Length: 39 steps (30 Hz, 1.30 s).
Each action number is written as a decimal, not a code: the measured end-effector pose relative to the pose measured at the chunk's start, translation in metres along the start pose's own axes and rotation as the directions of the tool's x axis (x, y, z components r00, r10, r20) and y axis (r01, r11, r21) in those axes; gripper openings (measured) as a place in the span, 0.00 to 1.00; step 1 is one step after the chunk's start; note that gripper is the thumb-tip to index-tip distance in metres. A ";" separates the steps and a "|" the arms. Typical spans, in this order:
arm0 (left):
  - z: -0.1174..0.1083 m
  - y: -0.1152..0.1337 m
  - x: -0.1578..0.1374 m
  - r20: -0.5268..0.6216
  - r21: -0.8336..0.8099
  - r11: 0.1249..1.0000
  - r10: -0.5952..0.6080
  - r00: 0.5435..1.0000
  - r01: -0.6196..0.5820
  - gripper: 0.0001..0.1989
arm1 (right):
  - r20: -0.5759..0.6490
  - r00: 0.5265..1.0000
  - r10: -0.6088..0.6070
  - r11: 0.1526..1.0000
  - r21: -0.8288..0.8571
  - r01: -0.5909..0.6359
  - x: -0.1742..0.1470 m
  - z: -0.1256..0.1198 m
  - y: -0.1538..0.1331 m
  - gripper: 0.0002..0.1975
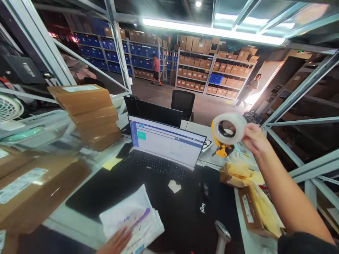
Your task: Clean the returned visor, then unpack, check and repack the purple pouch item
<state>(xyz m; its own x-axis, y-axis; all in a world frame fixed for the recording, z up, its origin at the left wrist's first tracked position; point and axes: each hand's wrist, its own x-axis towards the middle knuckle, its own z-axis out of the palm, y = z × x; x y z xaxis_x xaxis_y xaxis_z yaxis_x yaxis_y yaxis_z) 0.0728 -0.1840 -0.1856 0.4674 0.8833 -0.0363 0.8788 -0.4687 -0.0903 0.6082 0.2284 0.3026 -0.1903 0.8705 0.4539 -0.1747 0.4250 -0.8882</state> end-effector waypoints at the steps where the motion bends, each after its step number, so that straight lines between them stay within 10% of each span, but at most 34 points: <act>1: -0.007 0.001 0.001 0.064 0.003 1.000 -0.001 0.998 0.001 0.43 | 0.028 0.998 0.054 0.999 -0.003 -0.054 -0.030 0.011 -0.003 0.22; 10: -0.080 -0.042 0.004 0.102 -0.094 0.990 0.116 0.988 -0.107 0.42 | 0.273 0.865 0.422 0.907 -0.134 -0.400 -0.234 0.096 0.016 0.29; 19: -0.144 -0.071 0.022 0.119 -0.378 0.926 0.047 0.992 0.002 0.29 | 0.343 0.651 0.677 0.735 -0.344 -0.584 -0.343 0.105 0.055 0.53; 26: -0.127 -0.078 0.021 0.136 -0.512 0.857 0.010 0.991 0.062 0.18 | 0.493 0.600 0.629 0.541 -0.833 0.118 -0.368 0.171 0.122 0.37; 32: -0.111 -0.086 -0.013 0.061 -0.485 0.873 -0.032 0.998 0.058 0.18 | 0.587 0.543 0.601 0.501 -0.805 0.316 -0.368 0.233 0.187 0.23; 39: -0.081 -0.071 -0.062 0.053 -0.433 0.860 -0.275 0.960 0.270 0.29 | 0.563 0.546 0.620 0.438 -0.826 0.354 -0.376 0.221 0.213 0.17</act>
<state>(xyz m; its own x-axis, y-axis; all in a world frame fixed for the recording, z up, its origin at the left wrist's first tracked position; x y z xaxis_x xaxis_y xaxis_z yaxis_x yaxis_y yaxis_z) -0.0108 -0.2063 -0.0959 0.2017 0.9775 -0.0625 0.9239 -0.1687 0.3436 0.4291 -0.0637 -0.0418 -0.7563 0.5992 -0.2627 0.6542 0.6996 -0.2875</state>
